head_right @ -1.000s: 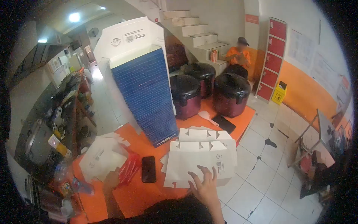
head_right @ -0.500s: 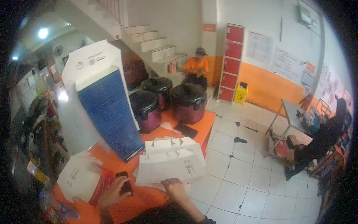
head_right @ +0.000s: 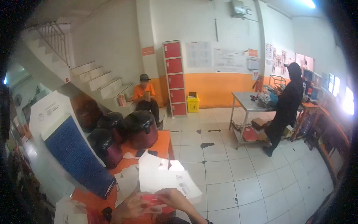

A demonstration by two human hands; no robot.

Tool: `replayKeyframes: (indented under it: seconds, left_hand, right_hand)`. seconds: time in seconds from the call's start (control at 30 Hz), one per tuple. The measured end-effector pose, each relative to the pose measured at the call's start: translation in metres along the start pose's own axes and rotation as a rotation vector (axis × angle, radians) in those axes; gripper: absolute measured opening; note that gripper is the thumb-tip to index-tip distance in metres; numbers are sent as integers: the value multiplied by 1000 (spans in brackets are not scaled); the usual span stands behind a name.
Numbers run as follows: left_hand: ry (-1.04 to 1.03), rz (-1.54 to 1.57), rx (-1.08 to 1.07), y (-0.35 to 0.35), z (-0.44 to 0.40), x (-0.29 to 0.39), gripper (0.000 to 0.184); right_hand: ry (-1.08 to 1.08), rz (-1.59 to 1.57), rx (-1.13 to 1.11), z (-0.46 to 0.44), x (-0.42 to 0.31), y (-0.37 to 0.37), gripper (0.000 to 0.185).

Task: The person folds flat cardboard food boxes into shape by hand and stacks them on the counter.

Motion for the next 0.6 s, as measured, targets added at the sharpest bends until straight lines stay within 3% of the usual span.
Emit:
replayKeyframes:
  seconds: [0.07, 0.2, 0.3, 0.4, 0.6]
  left_hand:
    - [37, -207, -38, -9, -15, -7, 22]
    - [110, -363, 129, -1, -23, -14, 22]
    - [183, -277, 365, 3, -10, -24, 21]
    - [417, -118, 554, 4, 4, -30, 19]
    - [368, -9, 551, 1, 3, -23, 23]
  right_hand:
    - [-4, 55, 65, 3, -4, 9, 19]
    - [67, 203, 119, 7, -10, 13, 24]
    - [-47, 245, 171, 13, 2, 19, 25]
    - [-103, 254, 166, 15, 4, 21, 24]
    - [-52, 336, 155, 15, 5, 16, 22]
Point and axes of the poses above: each hand's wrist, its own z-axis away from the middle knuckle, its own y-axis out of the back of the hand, x = y × z, the point moved 7 cm from there along -z, towards the middle knuckle, and after that the axes turned 3 degrees about -y, right-handed, at the moved point
